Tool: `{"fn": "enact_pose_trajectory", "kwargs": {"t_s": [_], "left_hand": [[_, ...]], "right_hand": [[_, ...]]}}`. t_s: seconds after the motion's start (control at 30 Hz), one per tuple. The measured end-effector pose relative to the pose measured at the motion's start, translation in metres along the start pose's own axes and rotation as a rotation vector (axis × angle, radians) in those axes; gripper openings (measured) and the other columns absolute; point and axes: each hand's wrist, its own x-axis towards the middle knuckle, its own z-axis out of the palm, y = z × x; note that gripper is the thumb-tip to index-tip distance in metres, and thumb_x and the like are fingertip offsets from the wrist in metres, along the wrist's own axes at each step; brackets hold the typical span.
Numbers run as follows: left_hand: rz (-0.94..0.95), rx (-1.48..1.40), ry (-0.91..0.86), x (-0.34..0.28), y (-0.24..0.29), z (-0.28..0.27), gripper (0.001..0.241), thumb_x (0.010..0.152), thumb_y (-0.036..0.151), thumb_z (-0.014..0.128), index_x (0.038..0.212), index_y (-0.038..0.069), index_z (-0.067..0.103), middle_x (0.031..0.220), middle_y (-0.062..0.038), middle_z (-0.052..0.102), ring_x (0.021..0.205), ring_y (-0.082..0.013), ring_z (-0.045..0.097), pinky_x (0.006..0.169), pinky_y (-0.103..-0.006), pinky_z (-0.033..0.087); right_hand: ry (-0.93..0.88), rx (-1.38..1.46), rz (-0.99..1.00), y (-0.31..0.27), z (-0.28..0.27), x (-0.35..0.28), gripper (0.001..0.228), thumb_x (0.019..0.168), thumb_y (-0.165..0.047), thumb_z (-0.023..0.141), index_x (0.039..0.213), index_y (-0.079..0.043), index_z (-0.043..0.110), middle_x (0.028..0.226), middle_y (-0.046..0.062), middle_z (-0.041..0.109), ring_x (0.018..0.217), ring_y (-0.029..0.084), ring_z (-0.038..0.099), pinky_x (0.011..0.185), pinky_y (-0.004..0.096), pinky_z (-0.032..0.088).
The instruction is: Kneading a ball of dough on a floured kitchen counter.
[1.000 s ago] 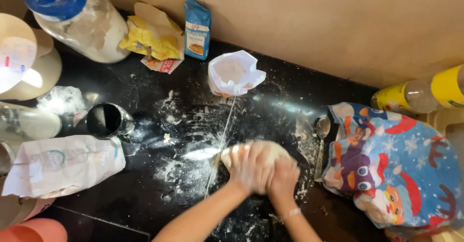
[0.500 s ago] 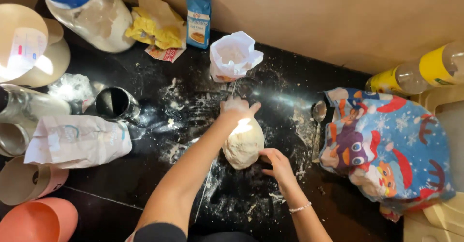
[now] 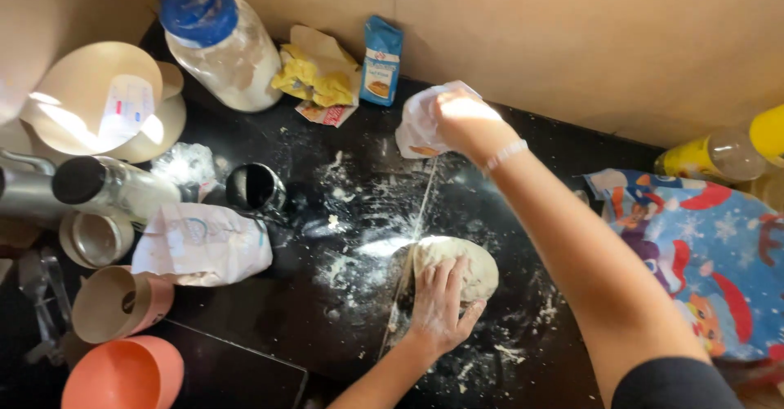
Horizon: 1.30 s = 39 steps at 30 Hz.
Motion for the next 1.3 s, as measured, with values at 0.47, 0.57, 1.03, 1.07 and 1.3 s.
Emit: {"fn": "enact_pose_trajectory", "kwargs": {"t_s": [0.47, 0.57, 1.03, 1.07, 1.3], "left_hand": [[-0.031, -0.323, 0.281, -0.027, -0.015, -0.052, 0.031, 0.102, 0.028, 0.051, 0.116, 0.003, 0.064, 0.116, -0.017, 0.061, 0.110, -0.0341, 0.060, 0.092, -0.0507, 0.052], [-0.013, -0.276, 0.268, -0.025, -0.011, -0.049, 0.029, 0.098, 0.023, 0.054, 0.117, 0.004, 0.063, 0.117, -0.016, 0.059, 0.110, -0.0337, 0.058, 0.093, -0.0503, 0.050], [-0.149, 0.471, -0.557, 0.068, 0.004, -0.048, 0.086, 0.088, 0.068, 0.058, 0.158, 0.030, 0.027, 0.156, -0.021, 0.023, 0.147, -0.0505, 0.010, 0.120, -0.0755, 0.006], [-0.402, 0.149, -0.487, 0.080, 0.020, -0.085, 0.092, 0.077, 0.044, 0.075, 0.156, 0.027, 0.029, 0.156, -0.008, 0.027, 0.145, -0.0383, 0.019, 0.123, -0.0654, 0.018], [-0.455, -0.094, 0.353, 0.091, -0.123, -0.024, 0.055, 0.064, 0.046, 0.091, 0.115, 0.037, 0.074, 0.112, 0.009, 0.062, 0.110, -0.0230, 0.067, 0.094, -0.0447, 0.056]], "right_hand": [[-1.234, 1.064, 0.153, -0.002, -0.001, 0.099, 0.027, 0.085, -0.023, 0.052, 0.099, -0.013, 0.073, 0.100, 0.003, 0.065, 0.089, 0.019, 0.056, 0.073, 0.036, 0.053], [-1.237, 1.094, 0.203, 0.004, -0.017, 0.099, 0.028, 0.083, -0.019, 0.051, 0.100, -0.011, 0.073, 0.101, 0.004, 0.065, 0.089, 0.020, 0.058, 0.072, 0.036, 0.054], [-0.797, 0.453, -0.623, 0.058, 0.043, -0.004, 0.076, 0.082, 0.013, 0.048, 0.143, -0.032, 0.057, 0.095, -0.008, 0.056, 0.058, 0.007, 0.049, 0.039, 0.019, 0.044], [-0.604, 0.615, -0.408, 0.069, 0.024, -0.024, 0.041, 0.089, 0.005, 0.056, 0.115, -0.026, 0.063, 0.087, -0.007, 0.057, 0.071, 0.012, 0.055, 0.054, 0.026, 0.048], [-1.533, 1.729, 0.745, -0.025, -0.037, -0.202, 0.030, 0.089, -0.018, 0.063, 0.111, -0.002, 0.074, 0.085, 0.016, 0.078, 0.061, 0.025, 0.071, 0.046, 0.034, 0.059]]}}
